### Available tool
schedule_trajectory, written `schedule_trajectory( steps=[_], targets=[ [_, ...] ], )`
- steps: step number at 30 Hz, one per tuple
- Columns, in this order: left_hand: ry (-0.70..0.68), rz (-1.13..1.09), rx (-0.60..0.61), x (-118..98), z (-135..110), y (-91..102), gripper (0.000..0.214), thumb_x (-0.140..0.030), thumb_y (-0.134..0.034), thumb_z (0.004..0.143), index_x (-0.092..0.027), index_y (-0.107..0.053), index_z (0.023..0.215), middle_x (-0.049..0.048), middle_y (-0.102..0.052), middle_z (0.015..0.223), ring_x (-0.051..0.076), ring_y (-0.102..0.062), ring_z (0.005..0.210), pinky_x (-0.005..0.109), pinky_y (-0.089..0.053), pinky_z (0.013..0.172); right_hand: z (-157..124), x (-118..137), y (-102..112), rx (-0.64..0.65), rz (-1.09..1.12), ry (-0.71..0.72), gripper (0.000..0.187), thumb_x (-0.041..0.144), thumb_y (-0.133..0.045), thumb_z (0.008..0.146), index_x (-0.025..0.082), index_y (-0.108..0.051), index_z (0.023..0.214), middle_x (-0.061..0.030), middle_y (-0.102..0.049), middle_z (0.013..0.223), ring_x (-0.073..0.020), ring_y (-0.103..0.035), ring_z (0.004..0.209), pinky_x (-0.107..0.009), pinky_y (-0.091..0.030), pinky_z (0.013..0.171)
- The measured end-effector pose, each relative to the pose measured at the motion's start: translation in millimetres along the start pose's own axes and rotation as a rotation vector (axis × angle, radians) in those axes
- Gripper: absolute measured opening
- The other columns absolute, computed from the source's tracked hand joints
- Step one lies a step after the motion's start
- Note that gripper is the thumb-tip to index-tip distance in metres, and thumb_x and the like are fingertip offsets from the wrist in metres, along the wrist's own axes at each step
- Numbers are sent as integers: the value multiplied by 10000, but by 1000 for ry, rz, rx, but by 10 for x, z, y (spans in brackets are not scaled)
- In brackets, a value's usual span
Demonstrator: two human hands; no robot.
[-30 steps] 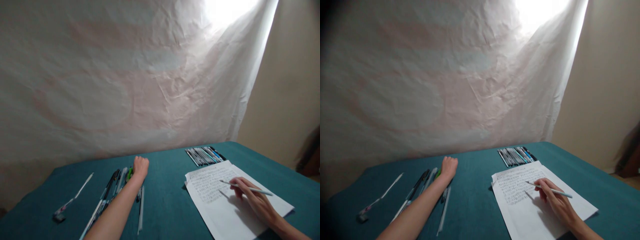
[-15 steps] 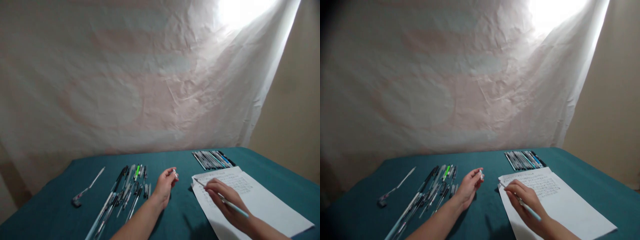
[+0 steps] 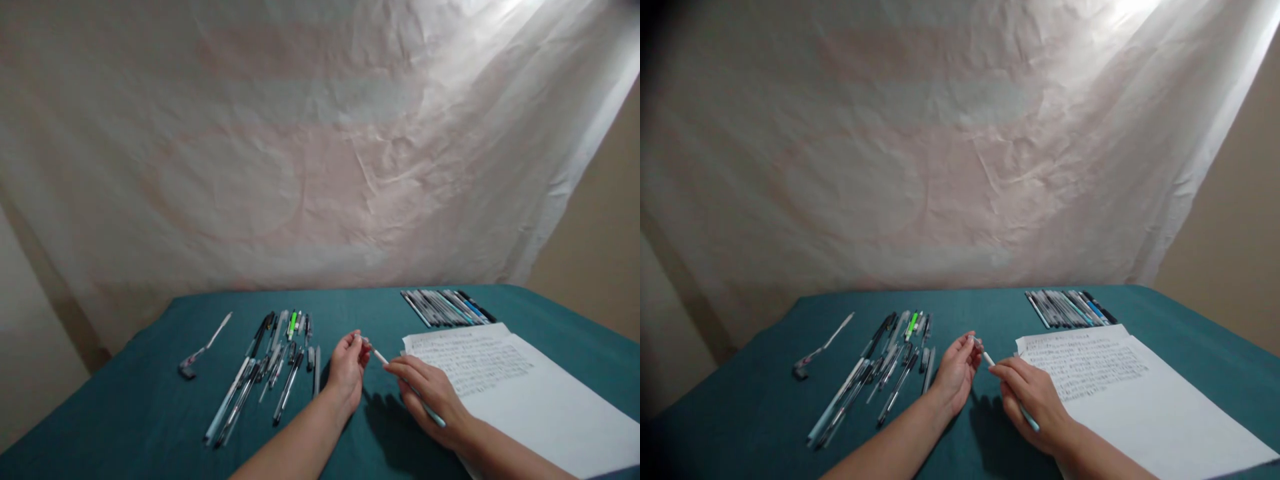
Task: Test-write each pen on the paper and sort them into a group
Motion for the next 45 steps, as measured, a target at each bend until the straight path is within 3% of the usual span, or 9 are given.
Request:
schedule_trajectory(
  steps=[16,32,40,45],
  targets=[
    [-65,150,151,18,-37,-97,334,-314,-682,682,-134,-565,938,46,-614,791,111,-568,710,240,-441,704,-7,-87,-73,45,5,-57,323,103,-372,802,195,-489,1088,-76,-575,963,-159,-569,825,-275,-466,709],
    [-79,178,162,-5,-55,-115,364,-336,-692,667,-127,-575,941,66,-623,809,123,-576,701,250,-445,689,23,-1,-97,49,-73,26,421,106,-359,806,196,-440,1209,-101,-566,1036,-178,-566,862,-295,-482,705],
    [-80,95,62,3,17,-8,343,-320,-699,663,-134,-566,919,41,-609,758,100,-563,647,215,-438,638,160,84,14,80,-33,-34,315,196,-403,822,202,-512,1118,-87,-590,957,-179,-565,832,-293,-471,706],
    [-139,61,-38,-22,66,127,261,-275,-657,721,-143,-548,918,38,-597,790,90,-565,691,194,-442,658,173,-122,128,127,-43,-222,196,235,-424,832,199,-599,913,-39,-602,731,-145,-559,640,-247,-428,597]
  ],
)
Point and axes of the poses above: each hand's wrist, its own z-axis towards the middle knuckle, its own y-axis out of the back of the hand, x = y × z, the point moved 9 cm from there along z, towards the middle knuckle
